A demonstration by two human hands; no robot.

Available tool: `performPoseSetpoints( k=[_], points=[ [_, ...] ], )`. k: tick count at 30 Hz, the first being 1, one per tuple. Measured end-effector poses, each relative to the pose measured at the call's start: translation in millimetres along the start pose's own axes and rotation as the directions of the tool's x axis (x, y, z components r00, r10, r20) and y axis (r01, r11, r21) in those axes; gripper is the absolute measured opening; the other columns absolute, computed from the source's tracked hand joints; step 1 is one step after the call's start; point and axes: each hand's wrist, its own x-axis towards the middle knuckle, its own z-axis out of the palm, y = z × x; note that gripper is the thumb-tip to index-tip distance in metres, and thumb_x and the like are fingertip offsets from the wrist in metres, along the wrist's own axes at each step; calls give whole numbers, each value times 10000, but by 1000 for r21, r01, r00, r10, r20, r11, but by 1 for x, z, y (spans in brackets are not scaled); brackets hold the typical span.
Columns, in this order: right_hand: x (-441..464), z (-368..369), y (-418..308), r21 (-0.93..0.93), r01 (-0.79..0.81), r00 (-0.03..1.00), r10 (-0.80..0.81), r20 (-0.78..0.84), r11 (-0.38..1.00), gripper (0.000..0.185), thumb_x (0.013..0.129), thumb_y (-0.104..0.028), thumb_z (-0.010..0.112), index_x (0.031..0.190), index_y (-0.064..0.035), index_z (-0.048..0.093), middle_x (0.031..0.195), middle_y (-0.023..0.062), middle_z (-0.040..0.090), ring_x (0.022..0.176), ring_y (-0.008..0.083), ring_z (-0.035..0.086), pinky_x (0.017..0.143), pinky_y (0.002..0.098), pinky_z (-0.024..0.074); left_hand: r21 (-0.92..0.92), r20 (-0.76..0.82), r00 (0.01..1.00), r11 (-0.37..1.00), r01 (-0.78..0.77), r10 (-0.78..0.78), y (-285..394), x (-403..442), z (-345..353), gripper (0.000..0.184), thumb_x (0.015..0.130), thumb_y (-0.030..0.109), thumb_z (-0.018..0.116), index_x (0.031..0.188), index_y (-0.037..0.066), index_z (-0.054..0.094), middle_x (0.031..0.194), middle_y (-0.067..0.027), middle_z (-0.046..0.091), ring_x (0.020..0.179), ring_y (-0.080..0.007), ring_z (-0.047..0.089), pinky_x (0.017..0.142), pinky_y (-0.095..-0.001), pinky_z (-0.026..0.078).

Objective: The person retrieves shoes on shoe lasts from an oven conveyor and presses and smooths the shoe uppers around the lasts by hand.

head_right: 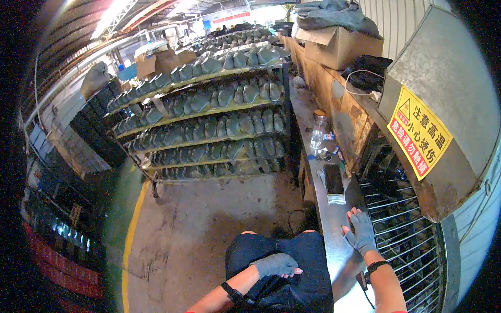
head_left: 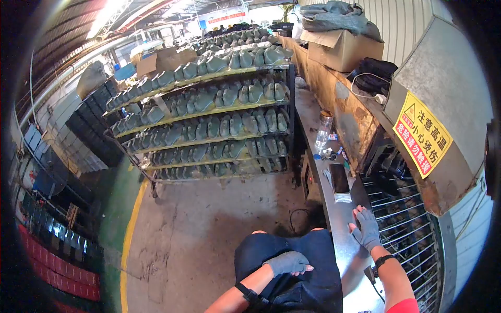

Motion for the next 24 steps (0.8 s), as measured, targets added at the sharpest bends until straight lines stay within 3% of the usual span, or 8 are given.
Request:
performPoseSetpoints(
  k=[12, 21, 24],
  points=[
    [1, -5, -3, 0, -9, 1000, 9, 20, 1000, 665, 958, -413, 695, 1497, -36, 604, 1578, 247, 547, 1483, 439, 483, 1259, 512, 353, 8, -10, 1000, 1000, -5, 5, 5, -3, -2, 564, 1052, 578, 638, 841, 66, 743, 711, -44, 696, 622, -160, 638, 622, -337, 529],
    [1, -6, -4, 3, -19, 1000, 19, 23, 1000, 662, 961, -406, 700, 1506, -44, 600, 1589, 231, 544, 1492, 432, 477, 1265, 508, 346, 1, 5, 1000, 1000, 24, -24, 4, 0, -1, 519, 1064, 512, 647, 849, 48, 736, 719, -63, 698, 623, -179, 629, 634, -352, 525],
    [0, -5, -2, 0, -17, 1000, 17, 19, 1000, 658, 937, -349, 737, 1498, -33, 601, 1589, 228, 546, 1498, 421, 476, 1272, 502, 348, 0, -6, 1000, 1000, 5, -5, 3, 0, -1, 553, 1063, 550, 646, 831, 56, 737, 715, -43, 696, 631, -151, 641, 615, -331, 530]
  ],
)
